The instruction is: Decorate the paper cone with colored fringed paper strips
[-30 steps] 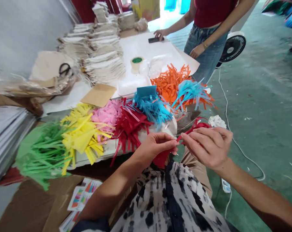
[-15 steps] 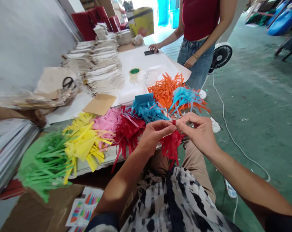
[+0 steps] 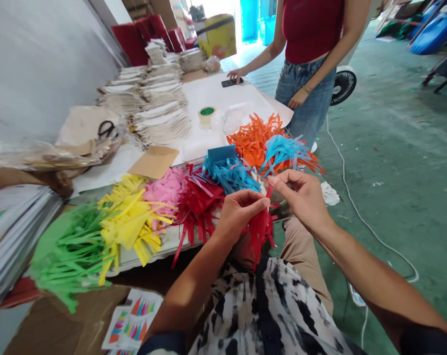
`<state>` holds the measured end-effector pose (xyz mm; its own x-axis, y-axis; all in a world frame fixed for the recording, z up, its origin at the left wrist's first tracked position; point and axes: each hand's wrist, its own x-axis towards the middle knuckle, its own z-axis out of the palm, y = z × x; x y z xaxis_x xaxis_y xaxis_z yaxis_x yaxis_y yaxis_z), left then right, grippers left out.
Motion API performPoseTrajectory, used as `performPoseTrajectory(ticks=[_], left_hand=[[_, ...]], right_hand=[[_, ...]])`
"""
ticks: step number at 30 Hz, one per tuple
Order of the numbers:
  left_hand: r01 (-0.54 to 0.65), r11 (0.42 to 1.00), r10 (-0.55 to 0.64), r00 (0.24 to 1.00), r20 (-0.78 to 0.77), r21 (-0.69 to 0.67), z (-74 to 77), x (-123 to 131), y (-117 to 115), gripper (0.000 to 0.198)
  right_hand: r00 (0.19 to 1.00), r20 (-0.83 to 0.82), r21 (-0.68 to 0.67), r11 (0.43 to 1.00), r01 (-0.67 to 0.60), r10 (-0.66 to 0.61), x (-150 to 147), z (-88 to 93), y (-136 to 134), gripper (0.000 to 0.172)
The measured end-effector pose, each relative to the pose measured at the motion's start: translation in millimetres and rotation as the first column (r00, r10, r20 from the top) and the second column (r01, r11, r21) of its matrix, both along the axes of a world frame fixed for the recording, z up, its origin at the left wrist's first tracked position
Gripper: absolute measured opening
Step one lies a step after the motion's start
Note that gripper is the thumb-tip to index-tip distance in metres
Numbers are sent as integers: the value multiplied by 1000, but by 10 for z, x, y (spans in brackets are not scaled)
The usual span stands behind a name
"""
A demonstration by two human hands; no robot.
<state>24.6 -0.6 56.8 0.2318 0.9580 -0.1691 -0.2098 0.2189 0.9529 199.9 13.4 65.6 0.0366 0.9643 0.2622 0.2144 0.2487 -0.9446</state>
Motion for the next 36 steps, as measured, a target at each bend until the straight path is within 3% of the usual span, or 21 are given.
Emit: performPoseTrajectory(ticks=[5,9,11,13,15,19,27,31,33,34,36], left_hand=[[40,999,-38,994,-107,21,-106,-94,-117,38],[163,973,-91,920,-382,161,-67,-284,-166,25],[151,949,-10,893,-450,278,0,-338,-173,16],[87,915,107,890,-443,395,75,-319,-179,26],[76,881,143,898,-416,467,132,-234,-196,30],[59,922,80,938,-338,382,136,-23,-265,11],[1,981,55,958,-280,195,-29,133,-339,18],[-22,984,68,961,-267,174,-64,117,-389,21],[-29,993,54,972,-227,113,-71,63,-410,22],[-37,997,51,979,-198,73,-75,30,-418,23],[-57,998,58,989,-136,10,-88,-36,-427,24]], right_hand=[[999,15,-6,999,41,-41,22,-105,-29,37],[997,-9,-3,998,71,-71,50,-125,-127,31],[997,24,66,995,74,-76,41,-108,-204,28],[995,80,154,987,41,-54,6,-80,-294,26],[994,106,224,975,3,-28,-43,-59,-378,26],[997,49,267,963,47,-63,-88,-86,-475,24],[993,-9,205,972,114,-115,-76,-229,-525,26],[990,125,215,976,34,-62,114,-227,-479,18],[936,310,266,960,85,-169,383,-272,-417,12],[854,440,311,939,144,-277,550,-322,-376,12],[531,692,403,872,278,-489,895,-479,-279,20]])
